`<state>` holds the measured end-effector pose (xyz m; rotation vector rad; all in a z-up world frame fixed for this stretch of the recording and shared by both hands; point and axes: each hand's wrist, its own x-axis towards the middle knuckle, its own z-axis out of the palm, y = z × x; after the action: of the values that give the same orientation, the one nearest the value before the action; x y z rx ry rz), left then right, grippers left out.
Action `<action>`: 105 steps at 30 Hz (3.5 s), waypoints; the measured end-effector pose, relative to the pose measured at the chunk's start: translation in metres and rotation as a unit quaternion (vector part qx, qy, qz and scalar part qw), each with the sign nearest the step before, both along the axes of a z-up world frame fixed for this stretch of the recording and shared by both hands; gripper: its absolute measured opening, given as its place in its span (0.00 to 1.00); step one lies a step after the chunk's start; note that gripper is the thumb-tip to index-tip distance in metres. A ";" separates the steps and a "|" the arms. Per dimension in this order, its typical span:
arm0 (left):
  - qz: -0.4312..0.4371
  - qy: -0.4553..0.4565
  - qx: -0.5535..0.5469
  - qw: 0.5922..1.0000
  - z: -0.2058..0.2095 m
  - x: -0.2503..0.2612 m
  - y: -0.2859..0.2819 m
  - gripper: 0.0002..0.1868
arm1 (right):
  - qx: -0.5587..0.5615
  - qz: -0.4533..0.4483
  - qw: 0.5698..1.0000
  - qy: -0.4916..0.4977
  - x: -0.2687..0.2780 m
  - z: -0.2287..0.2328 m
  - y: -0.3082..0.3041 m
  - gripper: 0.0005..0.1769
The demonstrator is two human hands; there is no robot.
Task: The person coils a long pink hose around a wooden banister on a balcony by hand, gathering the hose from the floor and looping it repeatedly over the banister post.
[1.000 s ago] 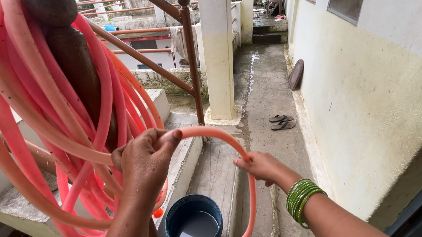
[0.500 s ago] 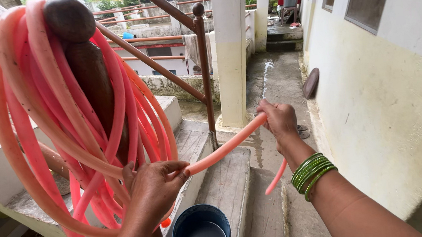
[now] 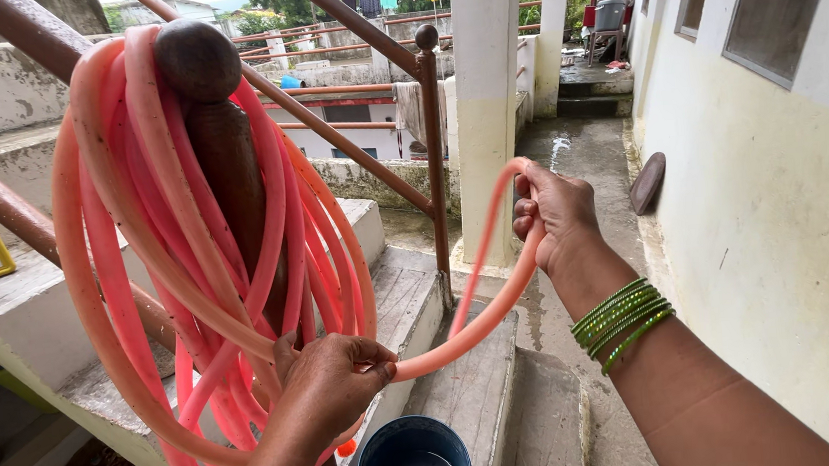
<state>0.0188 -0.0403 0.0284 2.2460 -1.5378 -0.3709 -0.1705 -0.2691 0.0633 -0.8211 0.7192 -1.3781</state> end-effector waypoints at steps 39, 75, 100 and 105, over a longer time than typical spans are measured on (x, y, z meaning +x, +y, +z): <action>0.038 -0.102 -0.483 0.869 0.092 -0.055 -0.139 0.11 | -0.266 -0.017 0.940 0.215 -0.078 0.021 0.043 0.25; 0.052 -0.090 -0.582 0.806 0.140 0.033 -0.078 0.12 | -0.357 -0.113 0.922 0.093 0.019 0.022 0.018 0.16; 0.185 -0.206 -0.545 0.791 0.160 0.150 0.022 0.14 | -0.503 -0.022 0.807 0.307 0.210 0.058 -0.006 0.30; 0.181 -0.194 -0.555 0.789 0.152 0.155 0.020 0.16 | -0.512 -0.023 0.810 0.283 0.216 0.058 -0.005 0.34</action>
<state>0.1734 -0.0205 0.1804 1.5564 -0.9592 0.9382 0.0460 -0.2744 0.1212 -2.1515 0.3702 -1.5505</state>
